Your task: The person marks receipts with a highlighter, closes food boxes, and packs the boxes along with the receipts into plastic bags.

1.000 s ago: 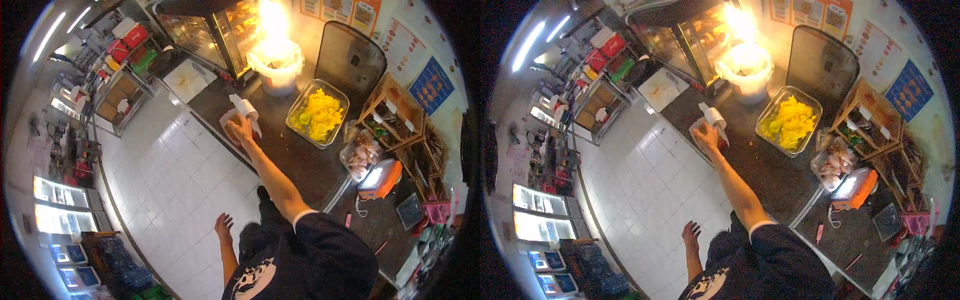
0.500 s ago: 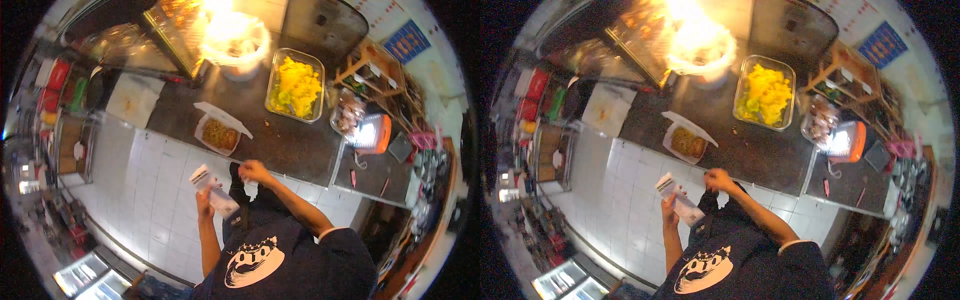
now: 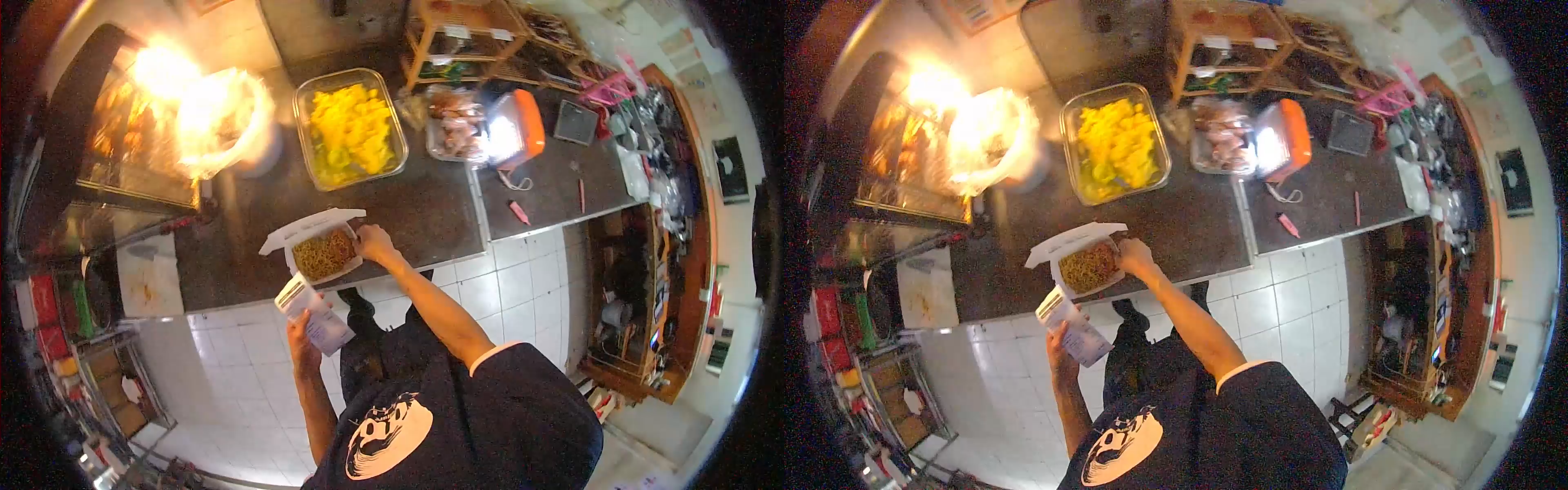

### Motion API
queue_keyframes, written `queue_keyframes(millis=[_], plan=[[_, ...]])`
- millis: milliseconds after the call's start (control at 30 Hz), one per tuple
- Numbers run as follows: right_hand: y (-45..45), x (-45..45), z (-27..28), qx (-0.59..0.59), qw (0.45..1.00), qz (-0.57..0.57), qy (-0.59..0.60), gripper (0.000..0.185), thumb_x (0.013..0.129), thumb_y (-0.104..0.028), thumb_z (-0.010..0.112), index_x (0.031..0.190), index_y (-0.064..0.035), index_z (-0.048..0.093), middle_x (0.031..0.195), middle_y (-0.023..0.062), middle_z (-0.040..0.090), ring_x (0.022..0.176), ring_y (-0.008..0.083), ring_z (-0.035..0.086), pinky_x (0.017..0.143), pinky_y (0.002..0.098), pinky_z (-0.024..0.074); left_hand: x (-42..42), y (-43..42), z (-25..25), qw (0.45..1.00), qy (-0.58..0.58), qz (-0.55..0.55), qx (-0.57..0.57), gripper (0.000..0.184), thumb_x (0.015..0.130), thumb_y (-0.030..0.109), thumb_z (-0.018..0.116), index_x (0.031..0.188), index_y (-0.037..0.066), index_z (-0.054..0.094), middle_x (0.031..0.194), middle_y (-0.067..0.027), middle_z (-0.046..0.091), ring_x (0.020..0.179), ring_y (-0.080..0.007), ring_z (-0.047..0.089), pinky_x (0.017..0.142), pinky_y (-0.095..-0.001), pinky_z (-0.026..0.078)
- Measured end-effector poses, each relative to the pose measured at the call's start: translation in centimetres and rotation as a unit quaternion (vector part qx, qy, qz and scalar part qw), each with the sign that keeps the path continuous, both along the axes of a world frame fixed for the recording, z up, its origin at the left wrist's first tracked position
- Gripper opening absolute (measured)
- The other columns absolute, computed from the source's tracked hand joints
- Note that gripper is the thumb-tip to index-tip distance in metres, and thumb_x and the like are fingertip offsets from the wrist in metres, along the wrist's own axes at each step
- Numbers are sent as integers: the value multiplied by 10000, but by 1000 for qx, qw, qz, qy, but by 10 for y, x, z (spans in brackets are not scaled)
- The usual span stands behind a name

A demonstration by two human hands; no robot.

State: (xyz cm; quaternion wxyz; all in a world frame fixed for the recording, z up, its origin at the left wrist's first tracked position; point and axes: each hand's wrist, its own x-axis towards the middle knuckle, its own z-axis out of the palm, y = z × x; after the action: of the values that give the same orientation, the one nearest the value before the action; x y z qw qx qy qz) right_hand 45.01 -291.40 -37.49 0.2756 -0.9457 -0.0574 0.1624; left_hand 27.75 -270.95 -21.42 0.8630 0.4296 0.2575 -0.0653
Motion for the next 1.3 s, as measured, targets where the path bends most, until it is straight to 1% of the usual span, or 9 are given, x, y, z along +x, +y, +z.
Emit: queue_keyframes(millis=[233, 300, 367, 533, 633, 700, 833, 1000, 1300], plan=[[-124, 17, -10, 206, 977, 41, -28, 434, 898, -434, 654, 1019, -22, 713, 933, 189, 712, 921, 373, 688, 809, 445, 551, 79, -174, 6, 992, -19, -103, -71, 456, 961, 139, 576, 1360, -61, 485, 1257, -220, 638, 1090, -337, 664, 918, -461, 560], [-180, 5, 43, 597, 729, -161, 293, 484, 955, -476, 611, 1165, -44, 666, 1001, 88, 709, 941, 238, 682, 849, 391, 535, 102, -222, 10, 992, -56, -90, -75, 422, 970, 120, 560, 1345, -64, 504, 1262, -217, 637, 1101, -336, 660, 939, -458, 552], [-238, -15, 95, 663, 701, -97, 246, 425, 976, -402, 633, 1217, -53, 616, 1035, 21, 670, 935, 123, 629, 866, 324, 509, 124, -258, -42, 994, -62, -60, -73, 415, 977, 117, 555, 1346, -66, 506, 1257, -209, 642, 1113, -328, 656, 964, -445, 539], [-310, -25, 36, 382, 891, -82, 229, 378, 888, -232, 758, 1155, -13, 603, 935, 37, 692, 857, 111, 636, 773, 279, 505, 185, -330, -143, 996, -15, -41, -78, 421, 958, 118, 600, 1332, -50, 506, 1224, -155, 650, 1103, -306, 643, 956, -425, 521], [-318, -16, -40, 211, 956, -125, 160, 439, 825, -297, 791, 1114, -25, 603, 865, 133, 699, 822, 245, 680, 731, 363, 527, 178, -346, -194, 964, -51, -32, 257, 479, 937, 152, 640, 1360, -6, 478, 1299, -163, 585, 1184, -302, 568, 1023, -455, 441], [-323, -16, -54, 156, 970, -153, 109, 475, 782, -350, 808, 1086, -48, 604, 831, 202, 690, 817, 353, 697, 725, 432, 534, 173, -350, -171, 712, -149, -45, 684, 557, 882, 189, 695, 1369, 45, 465, 1327, -172, 524, 1254, -324, 476, 1059, -505, 343], [-340, -8, -8, -60, 988, -109, 91, 582, 782, -495, 774, 1143, -97, 551, 831, 172, 707, 808, 417, 692, 681, 518, 530, 150, -334, -205, 623, -160, -181, 744, 646, 803, 321, 764, 1363, 118, 516, 1378, -75, 518, 1278, -307, 454, 1065, -523, 308], [-461, -13, 12, -159, 964, -139, -163, 362, 756, -139, 798, 1056, -26, 629, 985, 156, 657, 916, 369, 651, 792, 445, 532, 145, -318, -211, 620, -173, -219, 733, 703, 847, 576, 658, 1382, 142, 518, 1463, -26, 455, 1333, -274, 402, 1097, -549, 250], [-452, -9, 2, 49, 989, -143, 9, 222, 881, -194, 742, 978, -23, 639, 793, 102, 666, 656, 212, 627, 641, 368, 517, 145, -318, -218, 636, -154, -211, 727, 739, 784, 556, 723, 1380, 169, 522, 1469, -29, 454, 1341, -282, 403, 1103, -546, 250]])
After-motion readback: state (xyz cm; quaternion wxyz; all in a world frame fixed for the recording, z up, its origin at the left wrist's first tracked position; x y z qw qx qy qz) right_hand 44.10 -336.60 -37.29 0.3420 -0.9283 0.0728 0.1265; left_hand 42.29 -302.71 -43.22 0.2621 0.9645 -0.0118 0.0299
